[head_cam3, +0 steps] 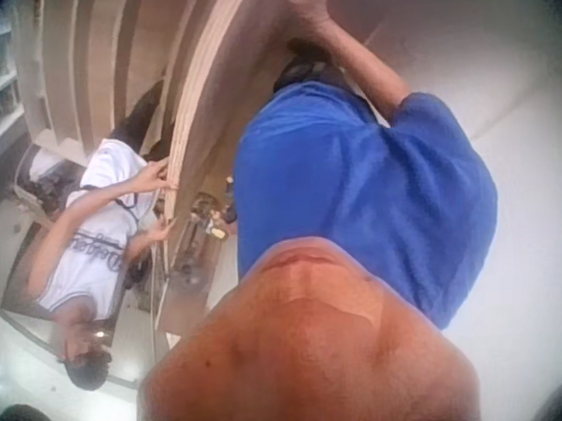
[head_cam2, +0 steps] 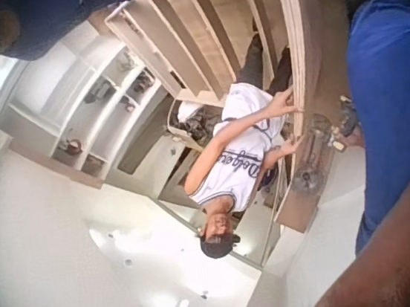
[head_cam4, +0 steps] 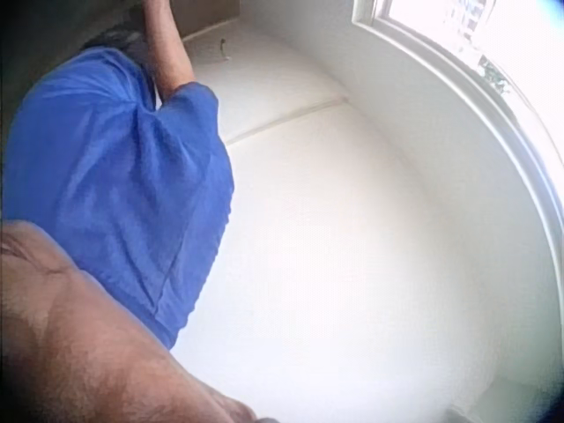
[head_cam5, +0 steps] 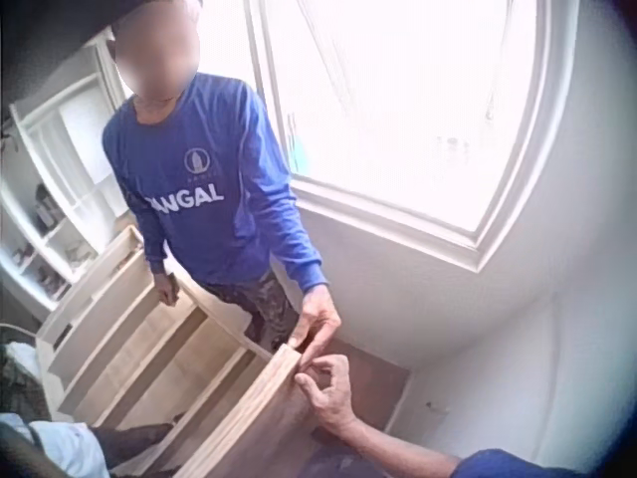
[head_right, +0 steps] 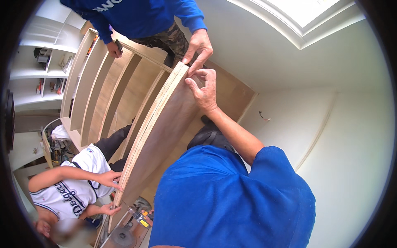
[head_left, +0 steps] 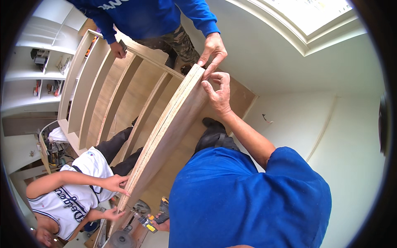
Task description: The person uses a cordless drill to fasten wooden planks into a shelving unit while two others assist by holding the pieces in place. The person positions the planks, drills screws, and occasionally uses a hammer to adjust the fit.
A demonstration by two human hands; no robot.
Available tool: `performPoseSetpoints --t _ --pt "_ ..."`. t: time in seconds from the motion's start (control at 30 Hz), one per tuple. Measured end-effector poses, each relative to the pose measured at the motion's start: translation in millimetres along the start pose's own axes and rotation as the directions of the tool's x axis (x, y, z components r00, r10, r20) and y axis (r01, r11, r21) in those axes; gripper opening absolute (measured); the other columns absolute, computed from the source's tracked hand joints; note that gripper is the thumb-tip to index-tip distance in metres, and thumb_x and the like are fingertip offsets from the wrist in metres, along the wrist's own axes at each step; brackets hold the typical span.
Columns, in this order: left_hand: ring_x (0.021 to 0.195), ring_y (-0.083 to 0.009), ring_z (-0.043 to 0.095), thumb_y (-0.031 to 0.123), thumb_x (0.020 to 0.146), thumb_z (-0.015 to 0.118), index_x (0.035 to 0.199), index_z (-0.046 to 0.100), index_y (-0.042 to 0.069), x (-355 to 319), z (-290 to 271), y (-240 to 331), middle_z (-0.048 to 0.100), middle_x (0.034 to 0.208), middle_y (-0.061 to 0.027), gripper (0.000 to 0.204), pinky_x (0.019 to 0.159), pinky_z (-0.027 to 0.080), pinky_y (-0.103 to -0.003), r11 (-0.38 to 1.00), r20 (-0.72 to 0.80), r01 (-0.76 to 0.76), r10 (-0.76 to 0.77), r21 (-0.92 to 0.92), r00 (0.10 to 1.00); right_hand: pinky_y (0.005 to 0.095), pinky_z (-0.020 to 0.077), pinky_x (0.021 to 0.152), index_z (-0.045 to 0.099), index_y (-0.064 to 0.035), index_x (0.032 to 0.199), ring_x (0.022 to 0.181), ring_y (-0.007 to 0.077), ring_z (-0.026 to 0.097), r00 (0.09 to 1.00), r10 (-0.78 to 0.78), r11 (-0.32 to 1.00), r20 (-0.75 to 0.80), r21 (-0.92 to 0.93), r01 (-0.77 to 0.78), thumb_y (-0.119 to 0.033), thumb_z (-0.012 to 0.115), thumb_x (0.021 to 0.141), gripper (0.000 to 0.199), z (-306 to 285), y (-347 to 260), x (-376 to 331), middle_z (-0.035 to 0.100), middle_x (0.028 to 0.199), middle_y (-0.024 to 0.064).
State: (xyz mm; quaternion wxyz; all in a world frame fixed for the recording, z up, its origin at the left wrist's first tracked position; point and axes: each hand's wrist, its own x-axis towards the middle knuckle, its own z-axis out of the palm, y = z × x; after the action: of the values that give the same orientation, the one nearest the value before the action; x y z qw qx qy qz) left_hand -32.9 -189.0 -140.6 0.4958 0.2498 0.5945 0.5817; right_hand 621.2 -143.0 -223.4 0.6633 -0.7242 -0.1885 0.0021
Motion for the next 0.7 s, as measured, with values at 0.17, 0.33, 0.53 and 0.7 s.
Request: performPoseSetpoints --t 0.17,0.33,0.53,0.7 --pt "0.091 -0.0191 0.061 0.023 0.095 0.067 0.143 0.053 0.007 -7 23 6 0.061 0.097 -0.0074 0.052 0.086 0.054 -0.037 0.998 -0.075 -0.004 0.009 0.063 0.997 0.0381 0.051 0.092 0.063 -0.0047 0.109 0.104 0.0269 0.059 0.995 -0.095 0.995 0.004 0.016 0.095 -0.023 0.09 0.083 0.042 -5 1 8 0.059 0.108 0.0115" --pt "0.091 -0.0194 0.061 0.023 0.095 0.067 0.143 0.053 0.007 -7 41 16 0.061 0.098 -0.0076 0.052 0.085 0.054 -0.037 0.994 -0.086 -0.013 0.022 0.11 0.996 0.0399 0.0492 0.101 0.061 -0.0015 0.124 0.111 0.0291 0.061 0.944 0.248 0.959 0.219 0.081 -0.271 -0.03 0.088 0.084 0.056 -21 38 -8 0.062 0.115 0.0138" --pt "0.091 -0.0198 0.061 0.024 0.095 0.067 0.142 0.054 0.007 -2 45 24 0.062 0.099 -0.0078 0.052 0.085 0.054 -0.037 0.99 -0.071 -0.022 0.032 0.138 0.997 0.043 0.0436 0.111 0.057 -0.0002 0.138 0.129 0.0293 0.058 0.909 0.149 0.961 0.388 0.158 -0.226 -0.033 0.087 0.085 0.069 -20 54 -7 0.064 0.134 0.0165" --pt "0.091 -0.0201 0.061 0.024 0.095 0.067 0.142 0.054 0.007 0 35 27 0.062 0.099 -0.0079 0.052 0.085 0.054 -0.037 0.991 -0.055 -0.025 0.032 0.132 0.998 0.041 0.0448 0.109 0.067 -0.0056 0.125 0.117 0.019 0.064 0.778 0.27 0.782 0.567 0.342 -0.52 -0.022 0.086 0.087 0.045 -24 61 -11 0.073 0.114 0.0077"
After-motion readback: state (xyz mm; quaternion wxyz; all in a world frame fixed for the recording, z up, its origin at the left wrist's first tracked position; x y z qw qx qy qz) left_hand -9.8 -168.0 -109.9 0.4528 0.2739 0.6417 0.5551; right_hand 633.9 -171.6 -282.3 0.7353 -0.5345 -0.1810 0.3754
